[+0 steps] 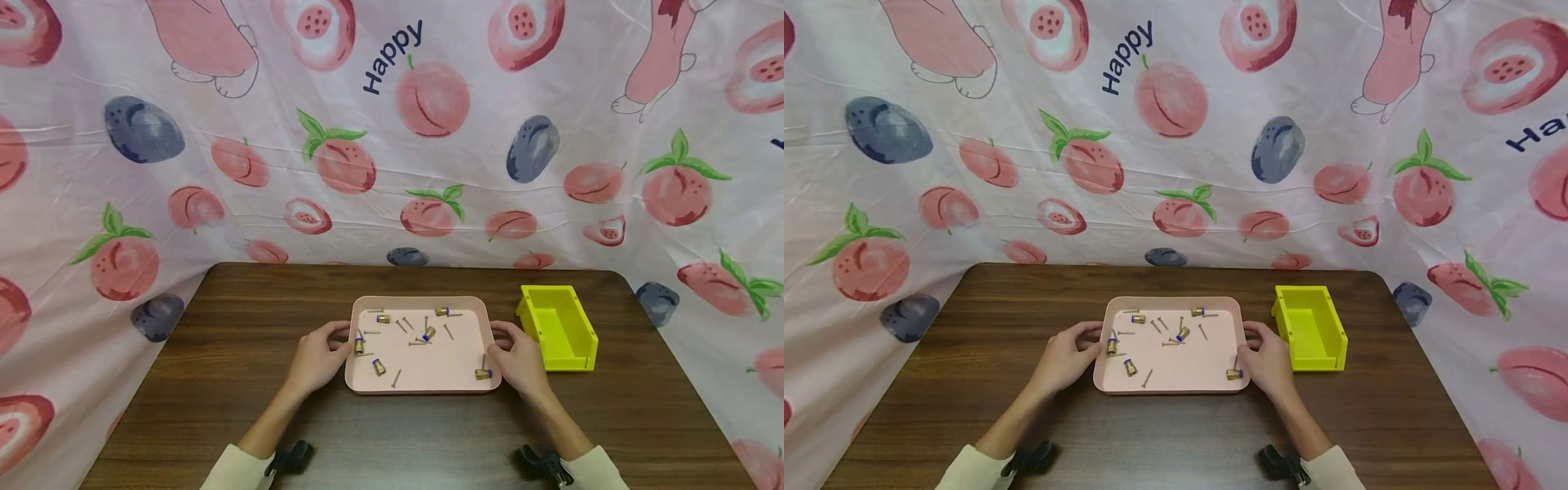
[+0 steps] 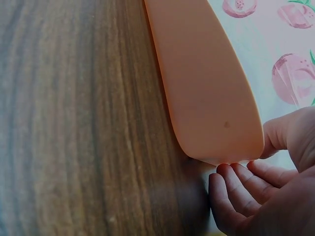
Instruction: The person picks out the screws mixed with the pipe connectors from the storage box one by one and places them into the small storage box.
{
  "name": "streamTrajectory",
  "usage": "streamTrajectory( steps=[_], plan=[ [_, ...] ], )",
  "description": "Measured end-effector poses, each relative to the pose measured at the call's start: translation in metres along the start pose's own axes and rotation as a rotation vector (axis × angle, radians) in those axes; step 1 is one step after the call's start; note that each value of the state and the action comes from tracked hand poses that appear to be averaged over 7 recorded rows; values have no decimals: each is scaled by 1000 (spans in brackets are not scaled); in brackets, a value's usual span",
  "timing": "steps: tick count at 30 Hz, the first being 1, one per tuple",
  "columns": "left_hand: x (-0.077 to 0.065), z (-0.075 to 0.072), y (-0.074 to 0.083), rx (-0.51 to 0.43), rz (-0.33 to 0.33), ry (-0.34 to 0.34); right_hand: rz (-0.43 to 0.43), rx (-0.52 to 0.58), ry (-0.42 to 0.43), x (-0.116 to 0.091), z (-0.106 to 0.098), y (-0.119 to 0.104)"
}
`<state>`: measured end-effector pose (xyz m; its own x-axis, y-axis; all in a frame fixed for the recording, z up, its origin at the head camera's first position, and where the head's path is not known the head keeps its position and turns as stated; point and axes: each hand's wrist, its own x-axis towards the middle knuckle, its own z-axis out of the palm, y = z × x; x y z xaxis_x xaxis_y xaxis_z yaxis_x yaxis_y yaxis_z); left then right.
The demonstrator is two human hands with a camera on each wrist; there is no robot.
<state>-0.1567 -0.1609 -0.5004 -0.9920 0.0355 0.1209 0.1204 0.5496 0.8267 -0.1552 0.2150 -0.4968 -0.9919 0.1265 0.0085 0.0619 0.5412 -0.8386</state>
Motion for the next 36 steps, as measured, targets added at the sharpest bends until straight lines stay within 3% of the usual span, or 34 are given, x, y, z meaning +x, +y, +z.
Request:
streamTrajectory(
  steps=[5, 12, 19, 23, 26, 30, 36],
  plan=[
    [-3, 3, -14, -2, 101, 30, 1, -16, -19, -5, -3, 0],
    [-12, -2, 3, 14, 12, 17, 10, -30, -37, -10, -6, -1],
    [-13, 5, -18, 21, 91, 40, 8, -18, -50, -14, -8, 0],
    [-18, 3, -17, 21, 94, 38, 19, -16, -71, -18, -10, -2],
    [-23, 0, -6, 27, 69, 38, 22, -15, -78, -20, -11, -3],
    [-28, -2, 8, 49, -18, 20, 25, -17, -74, -22, -11, -2],
    [-33, -4, 14, 74, -84, -1, 62, -12, -74, -23, -11, 1]
  ],
)
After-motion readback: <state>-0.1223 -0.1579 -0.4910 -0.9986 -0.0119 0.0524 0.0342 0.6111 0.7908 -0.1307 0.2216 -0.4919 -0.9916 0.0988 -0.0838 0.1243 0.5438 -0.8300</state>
